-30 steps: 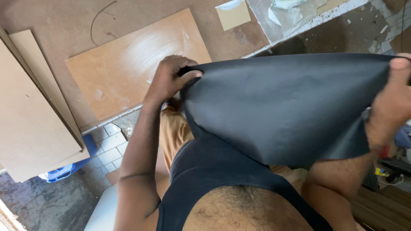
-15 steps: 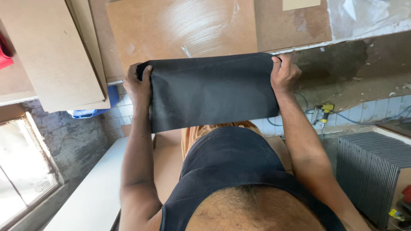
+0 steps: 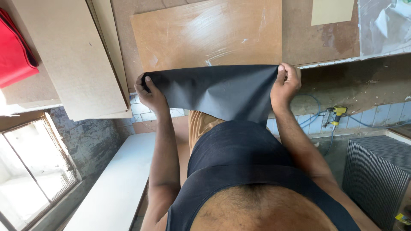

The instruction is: The person applies glue to rectangular cardboard pieces using a small block, then places dark sheets on top and presses them down. The person uses a utility knife to trim excess material from the edges. The process is repeated for multiple pieces.

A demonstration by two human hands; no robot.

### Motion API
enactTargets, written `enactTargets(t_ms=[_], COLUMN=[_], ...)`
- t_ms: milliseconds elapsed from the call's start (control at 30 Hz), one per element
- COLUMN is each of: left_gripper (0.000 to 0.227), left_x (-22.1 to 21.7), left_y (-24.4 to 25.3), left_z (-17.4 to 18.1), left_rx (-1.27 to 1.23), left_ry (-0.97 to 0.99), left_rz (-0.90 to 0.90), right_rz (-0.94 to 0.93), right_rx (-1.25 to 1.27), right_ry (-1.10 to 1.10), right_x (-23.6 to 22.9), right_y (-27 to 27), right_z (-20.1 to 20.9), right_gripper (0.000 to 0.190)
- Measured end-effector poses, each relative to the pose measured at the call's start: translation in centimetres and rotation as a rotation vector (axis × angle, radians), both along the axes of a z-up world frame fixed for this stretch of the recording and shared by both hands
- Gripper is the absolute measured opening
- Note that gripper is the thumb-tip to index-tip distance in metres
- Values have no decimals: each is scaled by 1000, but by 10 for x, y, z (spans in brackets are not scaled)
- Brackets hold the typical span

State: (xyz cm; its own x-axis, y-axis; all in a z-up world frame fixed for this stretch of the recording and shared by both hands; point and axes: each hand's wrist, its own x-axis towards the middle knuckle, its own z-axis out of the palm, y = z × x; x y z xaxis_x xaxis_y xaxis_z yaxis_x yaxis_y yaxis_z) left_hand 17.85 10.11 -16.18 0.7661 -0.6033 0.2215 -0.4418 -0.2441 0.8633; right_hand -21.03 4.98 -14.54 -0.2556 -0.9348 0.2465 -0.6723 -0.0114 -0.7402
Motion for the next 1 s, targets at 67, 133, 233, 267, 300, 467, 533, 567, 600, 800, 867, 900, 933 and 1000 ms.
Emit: enactTargets(t_ms=[67, 133, 233, 267, 300, 467, 533, 567, 600, 800, 867, 900, 933, 1000], left_gripper=[18, 20, 21, 22, 22, 26, 26, 26, 26, 24, 22, 21, 21, 21], left_x=[-4, -7, -13, -16, -19, -27, -24, -20, -16, 11, 20, 25, 29, 38], left_y=[-14, -30, -45, -50, -50, -55, -49, -53, -58, -92, -105, -111, -117, -128], left_z=[5, 9, 13, 12, 12, 3, -2, -6, -9, -24, -27, -27, -28, -30], left_rx=[21, 33, 61, 72, 91, 163, 200, 222, 244, 214, 299, 341, 344, 346], left_ry=[7, -10, -44, -35, -25, 40, 9, -24, -57, -220, -252, -267, -263, -252], left_rz=[23, 34, 18, 4, -7, 40, 57, 58, 58, 105, 151, 175, 181, 191], right_rz=[-47, -156, -342, -354, -363, -277, -205, -172, -139, -123, -146, -156, -168, -194], right_rx=[45, 119, 166, 96, 35, -138, -154, -161, -169, -65, -89, -102, -79, -33], right_ry=[-6, -192, -495, -433, -368, -12, 51, 63, 76, 62, 160, 208, 228, 270], right_x=[-1, -1, 1, 3, 3, 9, 9, 9, 9, 22, 28, 31, 34, 39], right_y=[-8, -23, -38, -43, -43, -56, -59, -65, -70, -100, -117, -126, -134, -149], right_z=[-1, -5, -14, -17, -20, -30, -30, -29, -28, -21, -24, -26, -29, -35], right_gripper=[11, 17, 25, 26, 27, 20, 18, 17, 17, 16, 18, 19, 18, 18])
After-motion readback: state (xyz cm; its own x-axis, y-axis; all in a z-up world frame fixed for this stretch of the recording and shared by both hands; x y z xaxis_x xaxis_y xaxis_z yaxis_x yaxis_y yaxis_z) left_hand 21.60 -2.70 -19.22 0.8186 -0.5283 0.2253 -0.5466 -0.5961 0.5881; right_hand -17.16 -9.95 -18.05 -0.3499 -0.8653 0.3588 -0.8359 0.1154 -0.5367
